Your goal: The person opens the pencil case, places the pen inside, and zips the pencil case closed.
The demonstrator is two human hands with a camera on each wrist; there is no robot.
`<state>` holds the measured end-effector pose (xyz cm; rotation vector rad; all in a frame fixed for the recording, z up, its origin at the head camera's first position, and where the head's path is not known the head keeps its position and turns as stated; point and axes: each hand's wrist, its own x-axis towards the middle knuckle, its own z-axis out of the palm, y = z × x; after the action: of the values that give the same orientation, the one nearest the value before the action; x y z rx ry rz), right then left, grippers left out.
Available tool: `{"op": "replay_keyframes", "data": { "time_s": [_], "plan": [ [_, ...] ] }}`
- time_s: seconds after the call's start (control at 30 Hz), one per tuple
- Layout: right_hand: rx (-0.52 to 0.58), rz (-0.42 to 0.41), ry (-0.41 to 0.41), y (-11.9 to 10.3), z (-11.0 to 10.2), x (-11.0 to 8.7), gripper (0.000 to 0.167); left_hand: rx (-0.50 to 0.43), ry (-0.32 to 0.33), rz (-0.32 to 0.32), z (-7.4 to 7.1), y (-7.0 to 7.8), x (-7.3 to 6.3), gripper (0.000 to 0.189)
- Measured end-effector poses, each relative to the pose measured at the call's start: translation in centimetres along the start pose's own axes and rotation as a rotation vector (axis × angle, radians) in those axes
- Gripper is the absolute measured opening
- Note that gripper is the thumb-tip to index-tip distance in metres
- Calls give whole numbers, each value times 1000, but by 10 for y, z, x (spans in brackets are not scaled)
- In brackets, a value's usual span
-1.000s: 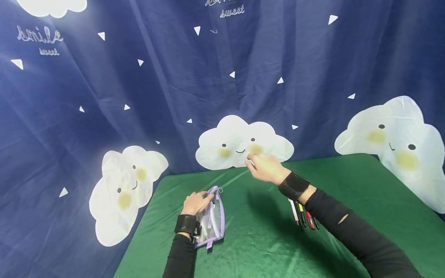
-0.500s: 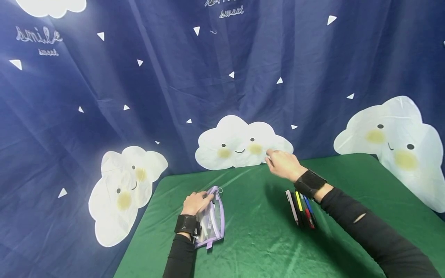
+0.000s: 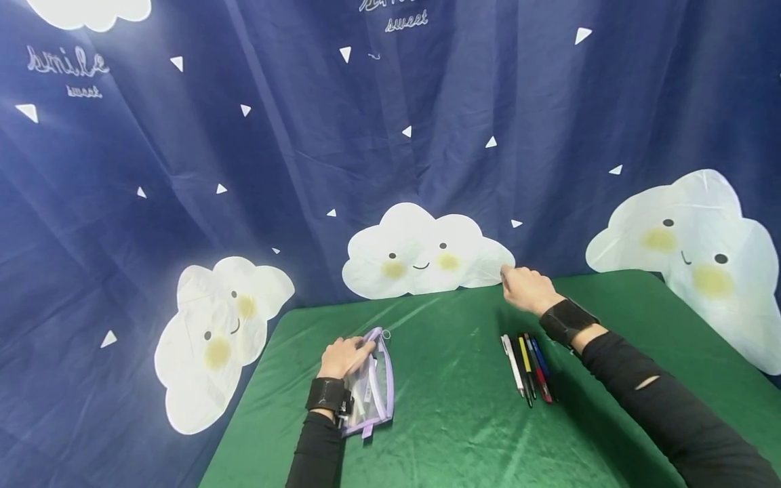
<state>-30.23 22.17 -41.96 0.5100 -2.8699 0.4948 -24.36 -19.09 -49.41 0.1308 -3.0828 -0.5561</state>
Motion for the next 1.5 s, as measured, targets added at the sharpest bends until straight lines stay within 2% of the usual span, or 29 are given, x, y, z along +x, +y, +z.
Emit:
{"op": "replay_keyframes", "data": {
  "time_s": [0.27,0.5,0.87,1.27,1.4,1.5],
  "plan": [
    [17,38,-59,15,3,-8,19,-3,0,8,-1,1,1,66],
    [39,74,-213,32,9,-14,40,-3,-4,3,0,1,1,67],
    [172,171,-452,47,23,-30,52,0,-2,8,-1,2,1,66],
    [211,175,-561,49,30,-39,43,0,10,8,0,1,2,67],
    [213,165,-529,48,35,-42,37,9,6,10,1,0,2,67],
    [205,157,-491,47,40,-44,25,20,1,8,1,0,2,68]
  ]
}}
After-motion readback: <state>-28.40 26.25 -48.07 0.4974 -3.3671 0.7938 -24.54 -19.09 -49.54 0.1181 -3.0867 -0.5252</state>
